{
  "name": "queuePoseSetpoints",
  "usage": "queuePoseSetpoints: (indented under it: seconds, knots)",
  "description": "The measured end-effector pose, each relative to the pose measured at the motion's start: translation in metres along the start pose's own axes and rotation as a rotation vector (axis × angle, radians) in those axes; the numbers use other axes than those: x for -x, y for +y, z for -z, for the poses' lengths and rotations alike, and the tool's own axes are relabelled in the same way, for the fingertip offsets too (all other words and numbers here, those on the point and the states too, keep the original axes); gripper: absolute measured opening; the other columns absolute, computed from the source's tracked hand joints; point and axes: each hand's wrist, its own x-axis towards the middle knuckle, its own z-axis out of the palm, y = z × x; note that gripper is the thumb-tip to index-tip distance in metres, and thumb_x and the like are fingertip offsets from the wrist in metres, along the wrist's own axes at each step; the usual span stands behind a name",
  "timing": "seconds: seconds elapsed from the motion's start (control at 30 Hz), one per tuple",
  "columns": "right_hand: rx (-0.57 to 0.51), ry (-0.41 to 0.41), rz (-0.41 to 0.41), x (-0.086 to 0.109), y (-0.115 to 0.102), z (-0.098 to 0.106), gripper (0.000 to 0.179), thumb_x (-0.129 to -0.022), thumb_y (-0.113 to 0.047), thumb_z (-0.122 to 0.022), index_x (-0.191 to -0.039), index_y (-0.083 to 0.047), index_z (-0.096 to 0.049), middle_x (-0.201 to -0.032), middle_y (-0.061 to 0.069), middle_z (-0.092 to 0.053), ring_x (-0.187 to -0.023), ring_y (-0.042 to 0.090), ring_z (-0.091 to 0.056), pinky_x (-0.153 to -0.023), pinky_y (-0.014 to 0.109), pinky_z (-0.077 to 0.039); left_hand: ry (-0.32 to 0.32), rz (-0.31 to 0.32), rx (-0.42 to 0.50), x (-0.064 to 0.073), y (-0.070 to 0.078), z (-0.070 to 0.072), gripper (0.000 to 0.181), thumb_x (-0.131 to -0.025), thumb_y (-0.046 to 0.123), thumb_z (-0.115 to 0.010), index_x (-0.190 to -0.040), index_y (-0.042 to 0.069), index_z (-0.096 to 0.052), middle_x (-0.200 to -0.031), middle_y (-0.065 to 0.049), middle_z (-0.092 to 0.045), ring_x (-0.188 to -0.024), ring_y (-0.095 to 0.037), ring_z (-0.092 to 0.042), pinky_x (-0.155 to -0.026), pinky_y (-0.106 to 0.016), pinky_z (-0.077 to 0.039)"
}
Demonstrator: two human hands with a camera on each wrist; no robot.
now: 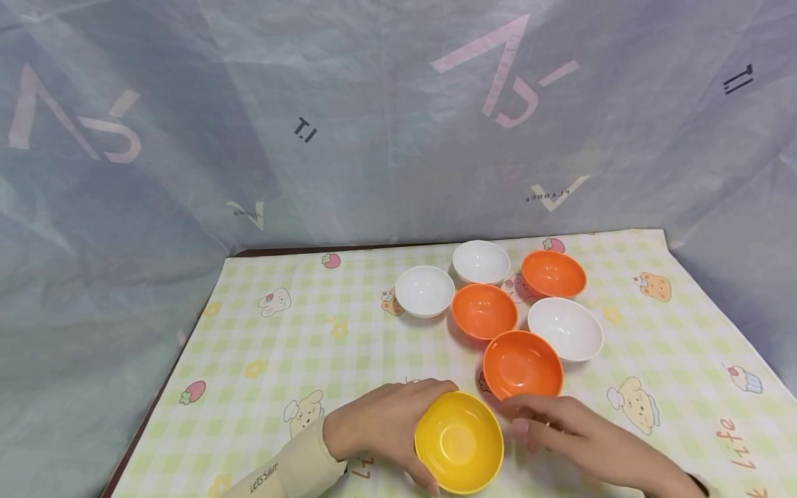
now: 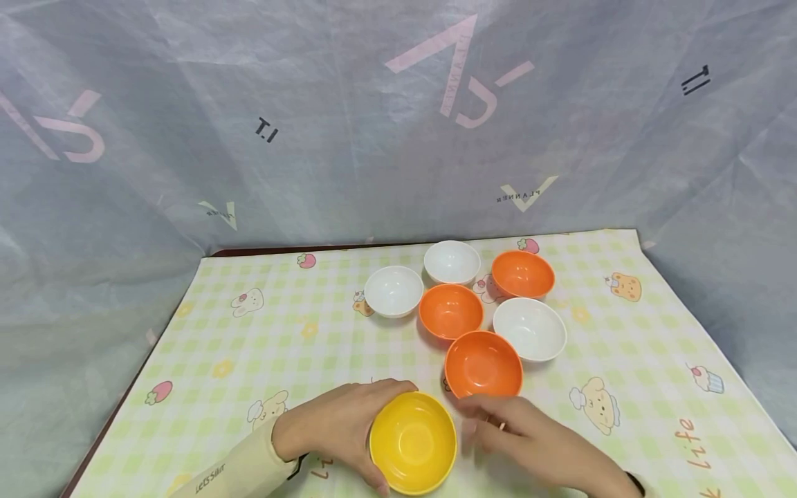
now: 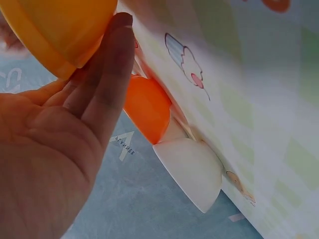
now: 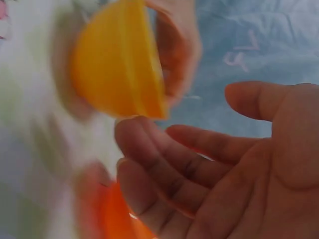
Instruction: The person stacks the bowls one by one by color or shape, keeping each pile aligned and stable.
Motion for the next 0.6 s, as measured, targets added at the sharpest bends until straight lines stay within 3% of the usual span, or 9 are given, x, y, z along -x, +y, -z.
queuePoseSetpoints:
  seconds: [0.1,0.27,0.33,0.47,0.53,0.6]
  knots:
    - [0.073,0.122,0.057,0.005,-0.008,0.010,0.033,-0.112,-0.002,-0.051,-0.143,-0.003,-0.061,-0.110,0.001,-0.073,-0.088,0.018,-0.068,-0.070,0.030,-0.056,-0.001,0.004,-0.016,0.001,0.000,0.000,0.111,-0.060,0.063,-0.100,-0.150,0.028,-0.045,-0.133,0.016,-0.058,-0.111,0.004,-0.056,-0.089,-0.016,-0.050]
    - [0.042,0.278,0.197,0.006,-0.009,0.026,0.041,-0.106,0.013,-0.049,-0.145,0.003,-0.056,-0.132,0.004,-0.069,-0.088,0.021,-0.070,-0.071,0.031,-0.057,-0.002,-0.003,-0.009,0.001,0.000,0.001,0.111,-0.061,0.063,-0.100,-0.150,0.028,-0.045,-0.134,0.016,-0.058,-0.113,0.004,-0.055,-0.089,-0.016,-0.049]
    - [0.086,0.350,0.212,0.005,-0.007,0.031,0.045,-0.104,0.014,-0.052,-0.147,0.000,-0.055,-0.137,-0.001,-0.065,-0.086,0.020,-0.070,-0.070,0.030,-0.057,-0.002,-0.009,-0.006,0.001,-0.001,0.000,0.110,-0.062,0.063,-0.099,-0.150,0.027,-0.044,-0.136,0.016,-0.057,-0.113,0.004,-0.054,-0.090,-0.016,-0.049]
    - [0.325,0.524,0.134,0.002,0.000,0.039,0.053,-0.100,0.006,-0.068,-0.149,-0.010,-0.058,-0.136,-0.007,-0.062,-0.077,0.014,-0.069,-0.066,0.026,-0.057,-0.009,-0.007,0.000,0.002,-0.003,-0.002,0.114,-0.064,0.064,-0.098,-0.154,0.024,-0.041,-0.142,0.015,-0.054,-0.115,0.004,-0.053,-0.092,-0.016,-0.049]
    - [0.426,0.566,0.079,0.001,0.005,0.042,0.055,-0.098,0.001,-0.074,-0.149,-0.013,-0.059,-0.135,-0.001,-0.064,-0.073,0.011,-0.068,-0.062,0.025,-0.056,-0.014,-0.004,0.015,0.003,-0.004,-0.002,0.116,-0.065,0.064,-0.098,-0.155,0.023,-0.039,-0.145,0.014,-0.053,-0.117,0.004,-0.053,-0.094,-0.018,-0.050]
    - [0.461,0.563,0.046,0.001,0.011,0.044,0.055,-0.099,-0.001,-0.074,-0.150,-0.011,-0.057,-0.135,0.010,-0.065,-0.069,0.010,-0.067,-0.059,0.026,-0.053,-0.019,-0.001,0.034,0.004,-0.005,-0.002,0.116,-0.066,0.063,-0.098,-0.157,0.023,-0.038,-0.147,0.014,-0.053,-0.120,0.003,-0.053,-0.097,-0.020,-0.050]
